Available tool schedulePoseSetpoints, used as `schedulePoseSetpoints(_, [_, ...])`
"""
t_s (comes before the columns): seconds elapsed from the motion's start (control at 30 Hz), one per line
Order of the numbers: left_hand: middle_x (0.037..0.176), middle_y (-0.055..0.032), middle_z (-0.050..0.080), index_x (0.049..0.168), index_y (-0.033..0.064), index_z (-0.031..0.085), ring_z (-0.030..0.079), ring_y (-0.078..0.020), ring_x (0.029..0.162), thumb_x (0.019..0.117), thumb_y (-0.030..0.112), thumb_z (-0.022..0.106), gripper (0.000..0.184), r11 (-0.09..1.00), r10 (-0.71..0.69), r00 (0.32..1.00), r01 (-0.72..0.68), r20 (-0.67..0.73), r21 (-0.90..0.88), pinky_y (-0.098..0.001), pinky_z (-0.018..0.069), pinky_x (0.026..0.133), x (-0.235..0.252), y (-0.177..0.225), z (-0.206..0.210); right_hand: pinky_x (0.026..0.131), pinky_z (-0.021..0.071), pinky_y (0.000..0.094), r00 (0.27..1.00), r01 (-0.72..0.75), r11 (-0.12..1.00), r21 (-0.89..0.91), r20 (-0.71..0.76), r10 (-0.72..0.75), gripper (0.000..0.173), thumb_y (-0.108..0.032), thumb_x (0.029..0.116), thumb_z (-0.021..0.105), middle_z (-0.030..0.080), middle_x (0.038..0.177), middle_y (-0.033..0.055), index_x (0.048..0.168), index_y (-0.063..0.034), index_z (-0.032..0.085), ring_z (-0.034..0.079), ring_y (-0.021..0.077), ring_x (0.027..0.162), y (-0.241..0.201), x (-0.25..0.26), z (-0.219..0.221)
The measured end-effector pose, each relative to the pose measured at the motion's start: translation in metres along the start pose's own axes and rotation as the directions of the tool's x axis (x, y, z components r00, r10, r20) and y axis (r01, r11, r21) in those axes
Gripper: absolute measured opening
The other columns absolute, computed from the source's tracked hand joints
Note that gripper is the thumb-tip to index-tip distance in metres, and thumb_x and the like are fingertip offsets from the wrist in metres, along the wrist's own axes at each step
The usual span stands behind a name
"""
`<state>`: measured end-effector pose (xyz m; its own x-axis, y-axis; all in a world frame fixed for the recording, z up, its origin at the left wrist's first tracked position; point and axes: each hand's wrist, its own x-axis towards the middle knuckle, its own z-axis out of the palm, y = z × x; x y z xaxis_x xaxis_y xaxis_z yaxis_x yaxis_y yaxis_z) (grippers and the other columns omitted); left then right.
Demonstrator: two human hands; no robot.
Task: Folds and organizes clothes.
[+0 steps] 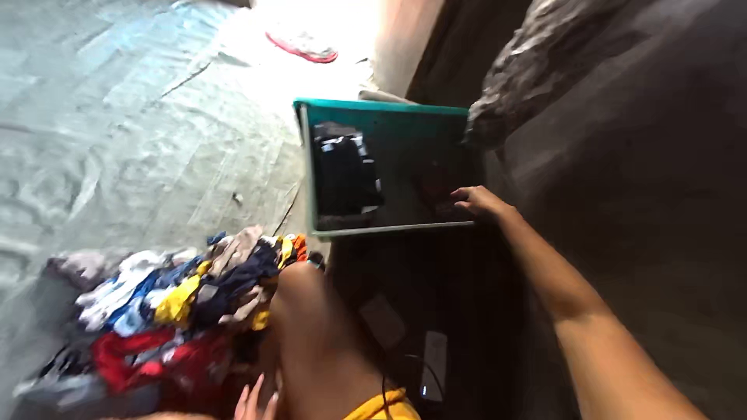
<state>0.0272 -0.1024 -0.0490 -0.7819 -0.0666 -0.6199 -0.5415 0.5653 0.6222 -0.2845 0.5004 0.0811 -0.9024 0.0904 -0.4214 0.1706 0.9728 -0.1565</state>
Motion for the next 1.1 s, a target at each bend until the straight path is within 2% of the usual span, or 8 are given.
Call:
schedulePoseSetpoints(0.1, [0.161, -0.0323, 0.026, 0.153, 0.0059, 0.045, 0.030, -0.0500, 0.148, 0.1018, 0.027, 0.062, 0.058, 0.993, -0.068, 0.995, 0.060, -0.066, -0.104, -0.0636, 0.0290, 0.118, 0.011, 0.001, -0.004, 0.108, 0.0479, 0.0546, 0.930, 0.256, 0.965, 0.053, -0.286, -0.231, 0.043, -0.017, 0.1014, 0.063, 0.060, 0.139, 0.0229, 0.142, -0.0058, 0.058, 0.060, 0.0379, 0.127, -0.083, -0.024, -0.002])
schedulePoseSetpoints(0.2, [0.165, -0.0281, 0.021, 0.158, 0.0089, 0.035, 0.027, -0.0452, 0.151, 0.1023, 0.030, 0.062, 0.066, 0.955, -0.227, 0.972, 0.210, -0.058, -0.209, -0.0591, 0.0289, 0.120, 0.038, -0.003, -0.022, 0.101, 0.0538, 0.0445, 0.691, 0.579, 0.815, 0.028, -0.548, -0.471, 0.041, -0.018, 0.1010, 0.061, 0.060, 0.134, 0.0281, 0.134, 0.0050, 0.059, 0.061, 0.0358, 0.123, -0.205, -0.058, 0.027])
schedulePoseSetpoints(0.3, [0.163, -0.0316, 0.024, 0.160, -0.0001, 0.021, 0.027, -0.0435, 0.151, 0.1014, 0.025, 0.064, 0.077, 0.811, -0.381, 0.910, 0.245, -0.163, -0.531, -0.0551, 0.0262, 0.122, 0.081, -0.031, -0.030, 0.101, 0.0520, 0.0406, 0.503, 0.815, 0.578, 0.021, -0.519, -0.691, 0.031, -0.019, 0.0991, 0.059, 0.066, 0.122, 0.0266, 0.118, 0.0044, 0.068, 0.063, 0.0326, 0.118, -0.316, -0.095, 0.087])
schedulePoseSetpoints(0.4, [0.160, -0.0353, 0.024, 0.160, -0.0010, 0.021, 0.028, -0.0474, 0.149, 0.0945, 0.030, 0.073, 0.089, 0.762, -0.464, 0.838, 0.211, -0.289, -0.613, -0.0576, 0.0285, 0.120, 0.121, -0.045, -0.034, 0.103, 0.0522, 0.0421, 0.503, 0.860, 0.451, 0.239, -0.243, -0.830, 0.028, -0.016, 0.0950, 0.063, 0.066, 0.127, 0.0210, 0.119, -0.0058, 0.073, 0.062, 0.0300, 0.121, -0.382, -0.134, 0.155])
schedulePoseSetpoints(0.53, [0.167, -0.0285, 0.011, 0.158, 0.0149, 0.039, 0.013, -0.0520, 0.153, 0.0810, 0.030, 0.086, 0.091, 0.985, -0.111, 0.891, 0.041, -0.441, -0.167, -0.0750, 0.0154, 0.116, 0.173, -0.040, -0.035, 0.094, 0.0569, 0.0419, 0.465, 0.815, 0.428, 0.390, -0.002, -0.885, 0.024, -0.018, 0.0981, 0.062, 0.066, 0.129, 0.0148, 0.119, -0.0143, 0.073, 0.065, 0.0262, 0.118, -0.398, -0.184, 0.209])
schedulePoseSetpoints(0.7, [0.148, -0.0360, 0.044, 0.158, 0.0017, 0.028, 0.042, -0.0526, 0.139, 0.0868, 0.019, 0.081, 0.091, 0.951, -0.251, 0.967, 0.238, -0.043, -0.197, -0.0659, 0.0351, 0.113, 0.231, -0.054, -0.059, 0.085, 0.0581, 0.0356, 0.589, 0.722, 0.586, 0.368, 0.116, -0.800, 0.020, -0.018, 0.0983, 0.063, 0.071, 0.118, 0.0093, 0.115, -0.0139, 0.073, 0.068, 0.0205, 0.108, -0.369, -0.210, 0.215])
schedulePoseSetpoints(0.83, [0.127, -0.0336, 0.061, 0.127, -0.0077, 0.061, 0.057, -0.0493, 0.124, 0.0963, 0.014, 0.069, 0.039, 0.979, -0.189, 0.973, 0.197, 0.135, -0.048, -0.0660, 0.0412, 0.105, 0.238, -0.038, -0.100, 0.084, 0.0591, 0.0412, 0.651, 0.704, 0.650, 0.287, 0.106, -0.752, 0.021, -0.014, 0.0954, 0.063, 0.074, 0.110, 0.0077, 0.113, -0.0105, 0.075, 0.071, 0.0218, 0.101, -0.361, -0.196, 0.201])
schedulePoseSetpoints(1.1, [0.101, -0.0165, 0.069, 0.106, -0.0012, 0.070, 0.065, -0.0271, 0.095, 0.0886, 0.029, 0.081, 0.036, 0.898, 0.440, 0.897, -0.439, -0.032, 0.034, -0.0513, 0.0524, 0.087, 0.068, 0.139, -0.280, 0.097, 0.0547, 0.0481, 0.594, 0.803, 0.556, 0.213, -0.354, -0.722, 0.039, -0.023, 0.0937, 0.069, 0.067, 0.123, 0.0219, 0.125, 0.0013, 0.067, 0.065, 0.0345, 0.116, -0.442, -0.144, 0.136])
